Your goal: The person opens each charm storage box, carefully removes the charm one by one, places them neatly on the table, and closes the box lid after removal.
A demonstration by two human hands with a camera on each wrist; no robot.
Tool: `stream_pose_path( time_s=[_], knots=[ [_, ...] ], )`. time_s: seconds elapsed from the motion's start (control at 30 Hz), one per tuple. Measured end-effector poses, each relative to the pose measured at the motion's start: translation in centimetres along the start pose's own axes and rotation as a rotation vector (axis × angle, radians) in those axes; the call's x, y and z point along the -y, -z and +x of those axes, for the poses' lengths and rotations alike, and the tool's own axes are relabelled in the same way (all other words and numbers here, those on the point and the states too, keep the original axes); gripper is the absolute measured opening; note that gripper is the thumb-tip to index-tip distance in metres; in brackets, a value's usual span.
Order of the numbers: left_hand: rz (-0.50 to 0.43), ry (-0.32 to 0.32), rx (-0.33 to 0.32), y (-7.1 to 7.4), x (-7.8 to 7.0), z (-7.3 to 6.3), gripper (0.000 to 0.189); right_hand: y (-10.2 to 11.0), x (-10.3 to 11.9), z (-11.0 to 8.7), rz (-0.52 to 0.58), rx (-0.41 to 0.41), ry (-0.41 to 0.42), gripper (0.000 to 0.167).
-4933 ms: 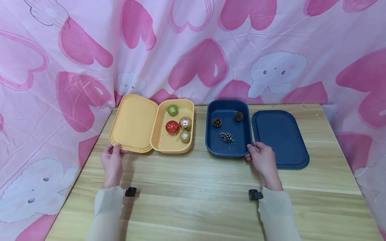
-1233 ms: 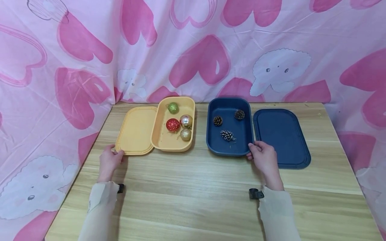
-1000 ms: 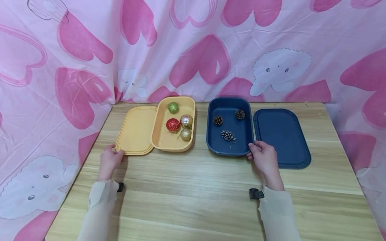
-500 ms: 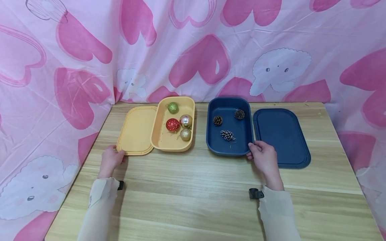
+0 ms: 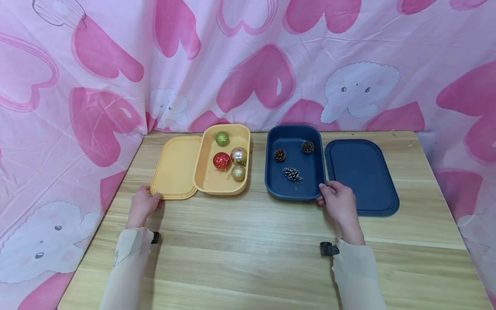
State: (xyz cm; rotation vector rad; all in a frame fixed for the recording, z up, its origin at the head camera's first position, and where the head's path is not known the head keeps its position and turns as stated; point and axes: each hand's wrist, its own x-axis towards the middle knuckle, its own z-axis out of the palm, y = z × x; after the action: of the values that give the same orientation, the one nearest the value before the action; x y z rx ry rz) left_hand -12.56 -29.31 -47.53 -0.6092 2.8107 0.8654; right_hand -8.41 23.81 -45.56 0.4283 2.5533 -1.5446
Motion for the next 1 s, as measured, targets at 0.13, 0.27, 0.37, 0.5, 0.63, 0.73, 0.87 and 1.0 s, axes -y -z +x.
stream_pose_path(
  time_s=[0.13, 0.27, 0.37, 0.5, 0.63, 0.73, 0.87, 1.0],
  knots=[
    [0.008, -0.013, -0.003, 0.0, 0.1, 0.1, 0.043, 0.0, 0.0, 0.0, -0.003, 0.0, -0.002, 0.055],
    [0.012, -0.02, -0.002, 0.0, 0.1, 0.1, 0.041, 0.0, 0.1, 0.0, -0.004, 0.002, -0.006, 0.056],
    [0.008, -0.023, 0.006, 0.0, 0.1, 0.1, 0.041, 0.0, 0.2, 0.0, -0.003, 0.003, -0.008, 0.055],
    [-0.001, -0.027, 0.008, -0.1, 0.1, 0.1, 0.041, 0.0, 0.2, 0.0, -0.002, 0.002, -0.007, 0.055],
    [0.018, -0.04, -0.025, 0.0, -0.1, -0.3, 0.041, 0.0, 0.3, 0.0, 0.001, 0.004, -0.009, 0.055],
    [0.019, -0.054, -0.045, 0.2, -0.4, -0.6, 0.047, 0.0, 0.3, 0.1, 0.006, 0.005, -0.011, 0.055],
    [-0.021, -0.101, -0.06, 0.5, -0.8, -0.5, 0.053, 0.0, 0.2, 0.0, 0.018, 0.006, -0.019, 0.054],
    [-0.067, -0.221, -0.135, 0.5, -1.7, -0.4, 0.04, 0.0, 0.2, -0.1, 0.025, 0.008, -0.035, 0.054]
  ],
)
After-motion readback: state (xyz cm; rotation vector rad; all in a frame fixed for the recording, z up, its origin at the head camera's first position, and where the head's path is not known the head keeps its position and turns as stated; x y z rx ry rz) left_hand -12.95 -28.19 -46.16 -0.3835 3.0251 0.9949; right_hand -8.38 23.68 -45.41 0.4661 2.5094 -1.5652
